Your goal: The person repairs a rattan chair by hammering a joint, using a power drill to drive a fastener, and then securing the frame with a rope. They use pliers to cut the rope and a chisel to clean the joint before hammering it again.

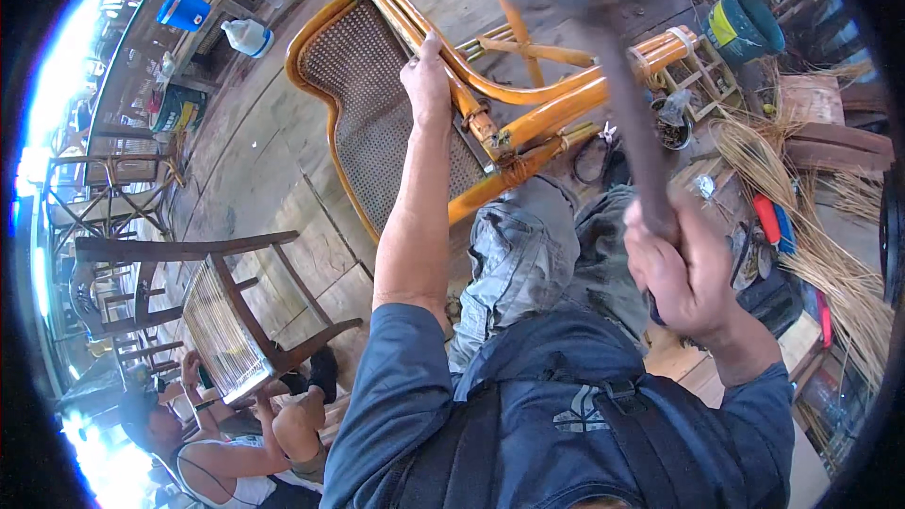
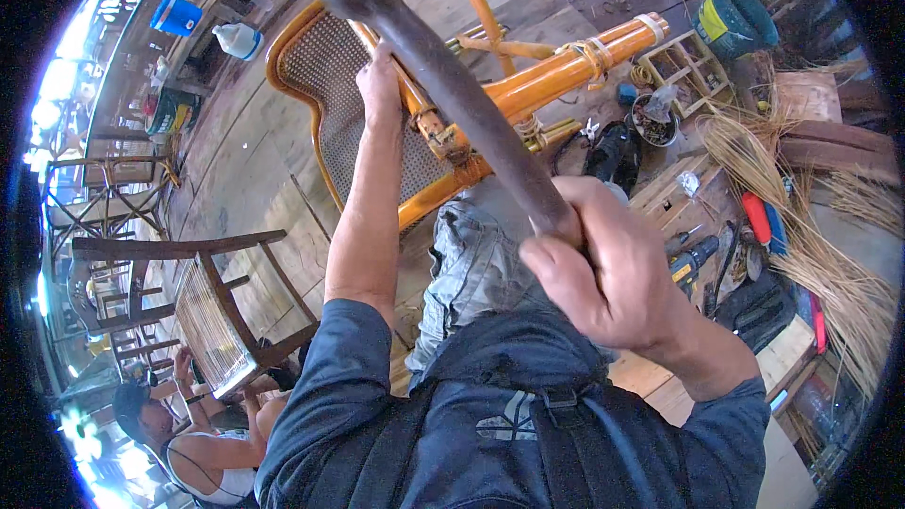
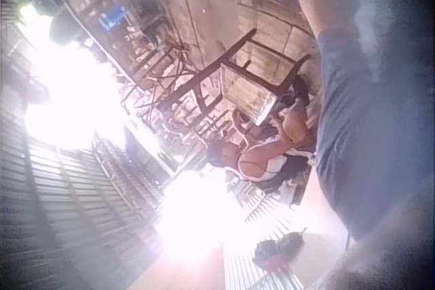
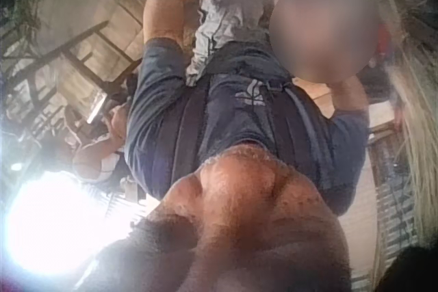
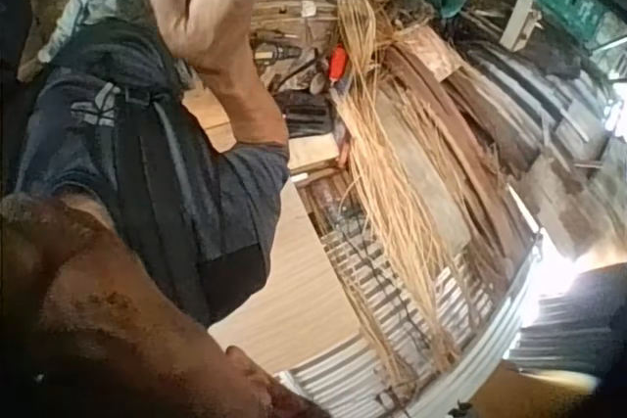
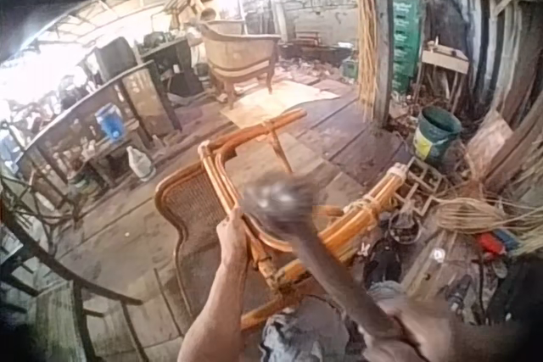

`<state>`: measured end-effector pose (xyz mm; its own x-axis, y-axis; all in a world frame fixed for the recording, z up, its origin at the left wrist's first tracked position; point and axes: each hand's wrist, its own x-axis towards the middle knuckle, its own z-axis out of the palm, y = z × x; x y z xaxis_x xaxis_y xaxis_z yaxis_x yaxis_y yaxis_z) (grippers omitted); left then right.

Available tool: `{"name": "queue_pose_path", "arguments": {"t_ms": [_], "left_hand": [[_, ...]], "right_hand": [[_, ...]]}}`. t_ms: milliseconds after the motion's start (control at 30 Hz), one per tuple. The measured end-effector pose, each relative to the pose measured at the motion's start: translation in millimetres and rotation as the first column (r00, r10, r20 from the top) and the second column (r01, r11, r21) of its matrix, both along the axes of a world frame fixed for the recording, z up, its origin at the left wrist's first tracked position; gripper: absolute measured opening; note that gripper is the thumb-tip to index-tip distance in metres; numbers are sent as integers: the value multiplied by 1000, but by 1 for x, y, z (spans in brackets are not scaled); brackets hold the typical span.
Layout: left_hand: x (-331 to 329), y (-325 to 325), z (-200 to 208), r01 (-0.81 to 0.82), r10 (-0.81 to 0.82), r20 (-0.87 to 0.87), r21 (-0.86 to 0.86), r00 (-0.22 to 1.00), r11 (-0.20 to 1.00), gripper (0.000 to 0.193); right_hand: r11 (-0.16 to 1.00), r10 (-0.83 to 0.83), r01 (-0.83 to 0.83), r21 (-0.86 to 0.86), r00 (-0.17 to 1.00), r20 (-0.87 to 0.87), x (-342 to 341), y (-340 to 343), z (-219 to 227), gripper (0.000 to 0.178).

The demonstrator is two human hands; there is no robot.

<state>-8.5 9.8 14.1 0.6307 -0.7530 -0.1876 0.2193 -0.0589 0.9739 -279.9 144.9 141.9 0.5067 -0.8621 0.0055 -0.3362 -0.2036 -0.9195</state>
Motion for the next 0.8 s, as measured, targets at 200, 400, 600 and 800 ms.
{"name": "queue_pose_path", "arguments": {"t_ms": [200,400,600,800], "left_hand": [[8,-18,-16,23,-32,-82,-103,996,994,30],[18,-13,-35,40,-59,-128,-144,990,989,30],[10,-12,-24,27,-39,-93,-130,995,991,33],[8,-8,-16,35,-40,-58,-92,998,995,32]], "right_hand": [[992,123,-104,69,893,-433,-6,-25,-48,34],[993,86,-95,-74,990,-113,-4,-2,-5,32],[983,137,-178,-50,883,-448,-9,-19,-48,27],[996,80,-84,-20,988,-132,-2,-8,-2,29]]}}
